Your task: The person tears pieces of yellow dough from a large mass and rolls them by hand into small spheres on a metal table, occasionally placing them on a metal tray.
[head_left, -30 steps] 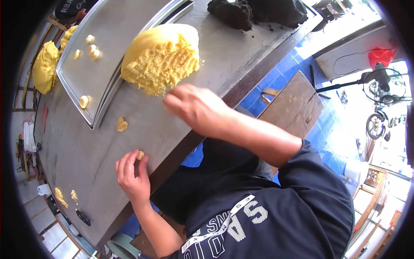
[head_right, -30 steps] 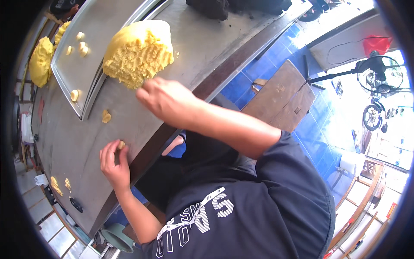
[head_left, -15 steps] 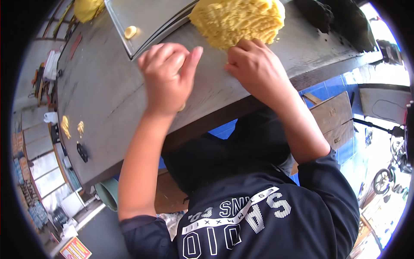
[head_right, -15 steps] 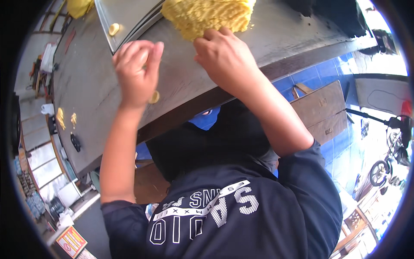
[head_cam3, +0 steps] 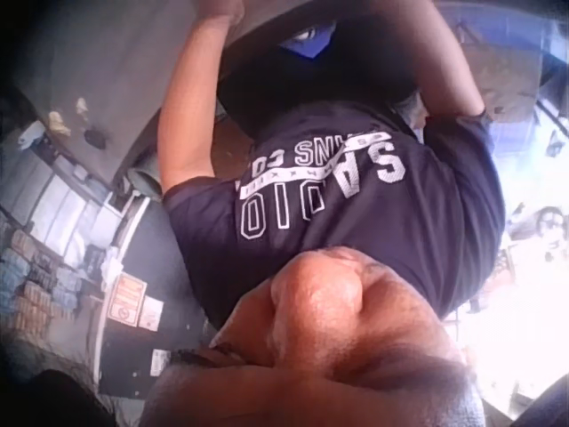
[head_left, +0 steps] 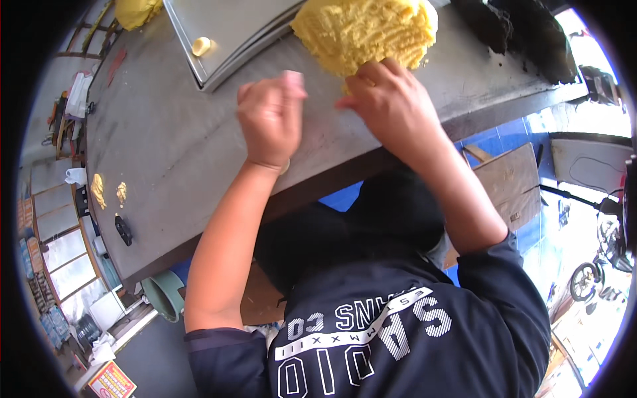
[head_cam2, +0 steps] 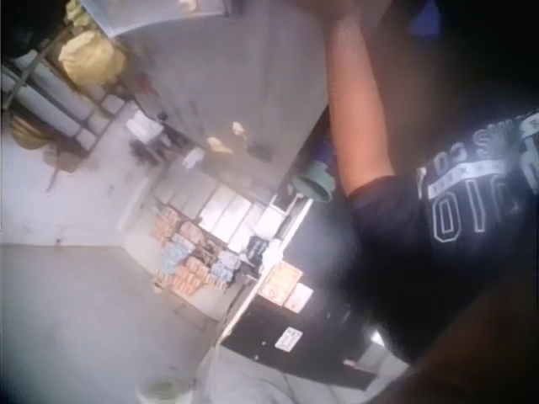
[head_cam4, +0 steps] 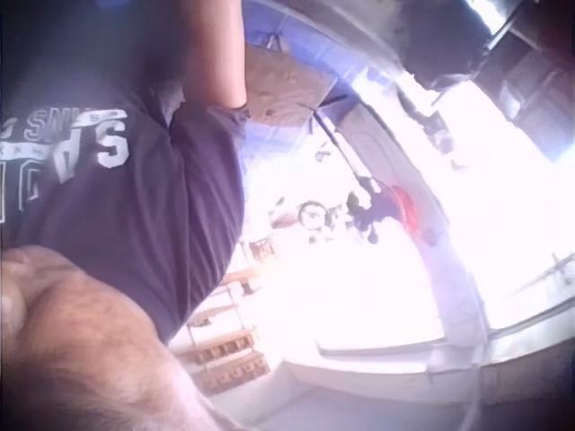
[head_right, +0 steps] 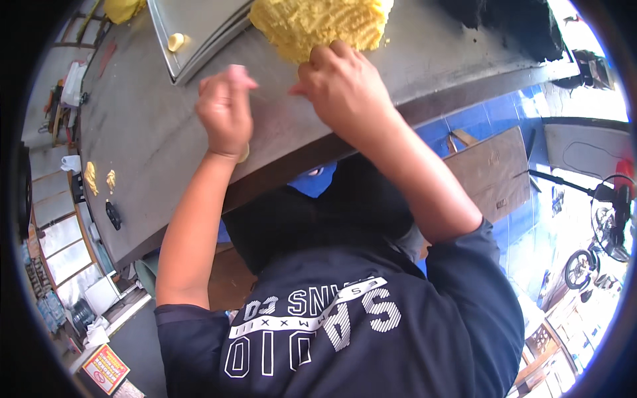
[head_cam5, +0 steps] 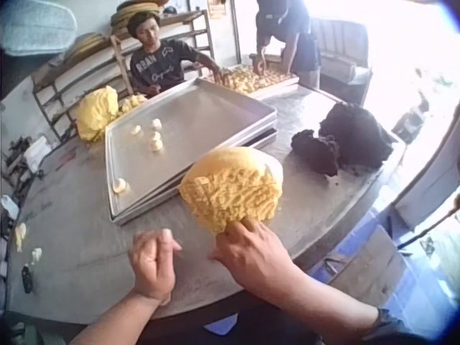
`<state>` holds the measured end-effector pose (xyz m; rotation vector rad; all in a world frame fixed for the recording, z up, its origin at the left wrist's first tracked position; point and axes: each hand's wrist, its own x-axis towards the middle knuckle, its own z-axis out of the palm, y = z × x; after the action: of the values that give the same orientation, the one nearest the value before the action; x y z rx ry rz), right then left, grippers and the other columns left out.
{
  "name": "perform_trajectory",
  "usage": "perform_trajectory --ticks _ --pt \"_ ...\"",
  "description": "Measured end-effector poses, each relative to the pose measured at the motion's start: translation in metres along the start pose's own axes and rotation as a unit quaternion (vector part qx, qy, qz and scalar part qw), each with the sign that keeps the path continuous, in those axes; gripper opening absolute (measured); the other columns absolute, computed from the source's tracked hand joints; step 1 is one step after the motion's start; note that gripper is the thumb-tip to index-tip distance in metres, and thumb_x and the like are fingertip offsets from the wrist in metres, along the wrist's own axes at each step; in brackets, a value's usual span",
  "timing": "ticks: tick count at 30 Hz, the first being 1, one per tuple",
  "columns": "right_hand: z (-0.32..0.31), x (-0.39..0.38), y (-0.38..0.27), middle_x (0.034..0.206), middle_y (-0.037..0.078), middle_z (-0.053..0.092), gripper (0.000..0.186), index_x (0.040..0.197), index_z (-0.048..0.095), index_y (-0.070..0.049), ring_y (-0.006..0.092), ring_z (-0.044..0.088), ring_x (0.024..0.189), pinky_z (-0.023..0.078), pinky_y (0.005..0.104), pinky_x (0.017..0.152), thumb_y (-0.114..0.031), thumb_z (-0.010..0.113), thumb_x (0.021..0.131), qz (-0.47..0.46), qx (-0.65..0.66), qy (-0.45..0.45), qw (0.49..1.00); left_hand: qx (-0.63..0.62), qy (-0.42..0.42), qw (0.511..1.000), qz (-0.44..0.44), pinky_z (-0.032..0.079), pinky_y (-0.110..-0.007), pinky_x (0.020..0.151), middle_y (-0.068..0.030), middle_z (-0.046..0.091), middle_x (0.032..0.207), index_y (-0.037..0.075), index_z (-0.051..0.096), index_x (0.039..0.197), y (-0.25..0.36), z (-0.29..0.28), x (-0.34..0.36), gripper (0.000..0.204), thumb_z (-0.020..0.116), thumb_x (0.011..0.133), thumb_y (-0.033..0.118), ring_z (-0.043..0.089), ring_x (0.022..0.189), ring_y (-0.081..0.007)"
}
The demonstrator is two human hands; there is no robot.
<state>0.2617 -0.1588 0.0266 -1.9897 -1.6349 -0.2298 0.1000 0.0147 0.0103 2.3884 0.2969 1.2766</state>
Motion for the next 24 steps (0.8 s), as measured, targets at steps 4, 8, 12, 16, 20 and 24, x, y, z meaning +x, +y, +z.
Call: perform_trajectory --ticks 4,8,12,16,20,24 --pt "-0.017 -0.001 0.006 0.115 0.008 0.076 0.014 0.104 0.084 -0.008 0.0319 0.073 0.112 0.062 0.0445 0.099 -0.019 0.084 0.096 0.053 0.004 -0.059 0.997 0.091 -0.069 0.974 -0.194 0.046 -0.040 0.080 -0.0030 0.064 0.068 0.005 0.083 0.095 0.010 -0.059 -0.014 0.031 0.074 0.114 0.027 0.064 0.070 -0.0238" --pt "-0.026 -0.024 0.005 0.119 0.010 0.077 0.009 0.101 0.083 -0.007 0.0343 0.073 0.113 0.062 0.0457 0.101 -0.015 0.080 0.097 0.067 0.037 0.034 0.997 0.362 -0.208 0.905 -0.077 0.047 -0.045 0.087 -0.0017 0.070 0.085 0.008 0.087 0.099 0.052 -0.094 -0.061 0.020 0.083 0.107 0.026 0.067 0.082 -0.0241" --pt "-0.022 -0.034 0.000 0.130 0.009 0.077 0.030 0.122 0.086 -0.010 0.0357 0.072 0.117 0.061 0.0472 0.102 -0.013 0.088 0.092 0.011 0.118 -0.051 0.992 0.261 -0.129 0.935 -0.203 0.048 -0.044 0.097 -0.0052 0.071 0.110 0.009 0.085 0.107 0.055 -0.083 -0.075 0.011 0.084 0.105 0.020 0.069 0.103 -0.0254" --pt "-0.028 -0.025 -0.021 0.125 0.009 0.078 0.031 0.123 0.084 -0.009 0.0358 0.073 0.115 0.062 0.0468 0.102 -0.015 0.089 0.093 0.013 0.087 -0.023 0.996 0.093 -0.085 0.953 -0.276 0.053 -0.045 0.100 -0.0112 0.071 0.117 0.006 0.081 0.111 0.053 -0.078 -0.077 0.007 0.082 0.106 0.012 0.070 0.105 -0.0322" --pt "-0.028 -0.024 -0.019 0.115 0.008 0.078 0.032 0.122 0.083 -0.009 0.0341 0.074 0.110 0.062 0.0467 0.098 -0.016 0.090 0.092 0.027 0.114 -0.054 0.992 0.201 -0.108 0.947 -0.225 0.056 -0.046 0.089 -0.0144 0.069 0.116 0.002 0.076 0.113 0.062 -0.075 -0.077 0.010 0.080 0.107 0.009 0.068 0.101 -0.0335" --pt "-0.029 -0.011 -0.013 0.112 0.008 0.077 0.032 0.121 0.083 -0.009 0.0322 0.074 0.108 0.062 0.0461 0.095 -0.018 0.091 0.092 0.042 0.114 0.010 0.993 0.174 -0.125 0.957 -0.195 0.056 -0.047 0.086 -0.0143 0.067 0.113 0.000 0.069 0.118 0.055 -0.084 -0.076 0.017 0.079 0.107 0.007 0.067 0.101 -0.0342"
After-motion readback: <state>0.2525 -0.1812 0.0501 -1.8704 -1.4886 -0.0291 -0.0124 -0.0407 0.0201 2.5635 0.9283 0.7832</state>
